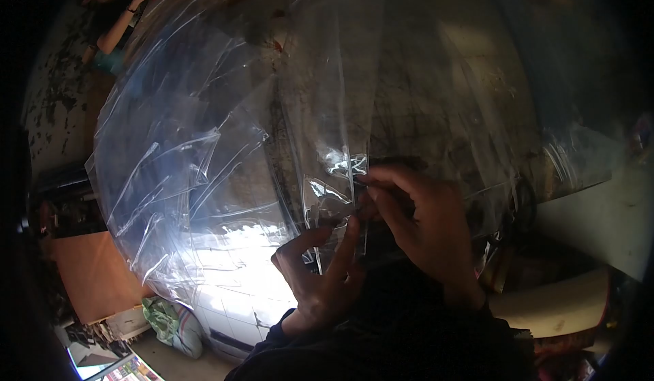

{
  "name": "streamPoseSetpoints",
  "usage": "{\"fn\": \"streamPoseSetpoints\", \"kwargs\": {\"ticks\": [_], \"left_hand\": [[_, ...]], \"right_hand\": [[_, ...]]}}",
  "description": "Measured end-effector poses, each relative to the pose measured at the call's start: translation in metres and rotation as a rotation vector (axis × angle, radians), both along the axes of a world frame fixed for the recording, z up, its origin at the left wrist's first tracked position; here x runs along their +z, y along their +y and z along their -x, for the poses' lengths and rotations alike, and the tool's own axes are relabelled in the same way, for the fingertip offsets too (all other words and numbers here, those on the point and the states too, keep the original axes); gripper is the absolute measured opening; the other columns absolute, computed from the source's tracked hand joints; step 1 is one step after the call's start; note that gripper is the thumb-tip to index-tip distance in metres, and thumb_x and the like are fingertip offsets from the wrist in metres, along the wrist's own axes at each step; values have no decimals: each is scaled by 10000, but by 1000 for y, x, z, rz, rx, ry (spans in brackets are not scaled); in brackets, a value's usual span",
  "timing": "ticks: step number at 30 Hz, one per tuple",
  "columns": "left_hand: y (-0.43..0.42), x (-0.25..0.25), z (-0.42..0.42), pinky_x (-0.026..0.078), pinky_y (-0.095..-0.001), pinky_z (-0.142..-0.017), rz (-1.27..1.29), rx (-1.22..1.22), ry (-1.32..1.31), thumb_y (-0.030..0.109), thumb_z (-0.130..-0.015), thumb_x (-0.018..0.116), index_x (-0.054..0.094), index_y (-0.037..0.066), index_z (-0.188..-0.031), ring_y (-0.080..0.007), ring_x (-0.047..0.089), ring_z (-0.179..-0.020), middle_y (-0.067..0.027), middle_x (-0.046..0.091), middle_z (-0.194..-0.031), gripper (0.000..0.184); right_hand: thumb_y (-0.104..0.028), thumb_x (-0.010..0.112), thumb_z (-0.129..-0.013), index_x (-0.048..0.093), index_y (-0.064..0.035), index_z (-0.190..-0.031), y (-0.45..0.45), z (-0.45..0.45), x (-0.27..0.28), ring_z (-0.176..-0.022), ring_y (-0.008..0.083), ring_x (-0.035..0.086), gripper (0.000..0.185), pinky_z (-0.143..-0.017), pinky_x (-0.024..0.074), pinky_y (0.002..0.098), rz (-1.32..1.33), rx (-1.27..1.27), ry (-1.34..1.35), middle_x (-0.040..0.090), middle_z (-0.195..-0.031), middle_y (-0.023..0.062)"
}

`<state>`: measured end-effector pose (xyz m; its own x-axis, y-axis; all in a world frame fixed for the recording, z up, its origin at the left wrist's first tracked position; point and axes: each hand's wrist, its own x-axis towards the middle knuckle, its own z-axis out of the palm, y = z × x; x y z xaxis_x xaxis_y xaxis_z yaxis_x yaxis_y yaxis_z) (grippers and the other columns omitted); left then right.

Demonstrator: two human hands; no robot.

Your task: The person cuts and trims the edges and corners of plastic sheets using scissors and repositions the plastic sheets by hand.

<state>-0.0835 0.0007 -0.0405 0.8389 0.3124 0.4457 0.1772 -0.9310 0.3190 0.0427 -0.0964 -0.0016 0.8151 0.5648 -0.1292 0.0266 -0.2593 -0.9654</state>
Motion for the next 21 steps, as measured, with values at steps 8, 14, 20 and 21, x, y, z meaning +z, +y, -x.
{"fn": "streamPoseSetpoints", "kwargs": {"ticks": [8, 14, 20, 21], "left_hand": [[0, 3, -2, 330, -305, -741, -12, -3, 11, 206, -669, 621, 647, 280, -1091, -121, 471, -814, 2, 486, -976, 429], [1, 3, -2, 312, -297, -737, -6, -20, 19, 221, -673, 627, 648, 253, -1098, -119, 465, -828, 0, 491, -997, 427], [1, 1, -1, 293, -299, -734, -33, -35, 26, 241, -686, 630, 643, 237, -1107, -118, 462, -828, -4, 498, -994, 421], [1, 1, -1, 289, -299, -734, -35, -43, 37, 246, -691, 631, 642, 234, -1109, -117, 461, -826, -3, 501, -990, 419]], "right_hand": [[11, 524, -844, 588, 31, -995, 1, 0, -2, -745, 147, 648, 166, -638, 514, 244, -18, -13, -18, 651, -815, 111], [-11, 524, -849, 583, 30, -991, -1, -1, -2, -742, 156, 650, 160, -641, 510, 247, 14, 1, -22, 649, -803, 108], [-53, 593, -818, 552, -13, -1052, 8, 3, -6, -753, 170, 637, 241, -615, 492, 270, 50, -228, -259, 632, -826, 97], [-63, 627, -798, 548, -23, -1062, 11, 2, -10, -742, 155, 618, 278, -601, 485, 268, 105, -346, -629, 617, -832, 83]]}}
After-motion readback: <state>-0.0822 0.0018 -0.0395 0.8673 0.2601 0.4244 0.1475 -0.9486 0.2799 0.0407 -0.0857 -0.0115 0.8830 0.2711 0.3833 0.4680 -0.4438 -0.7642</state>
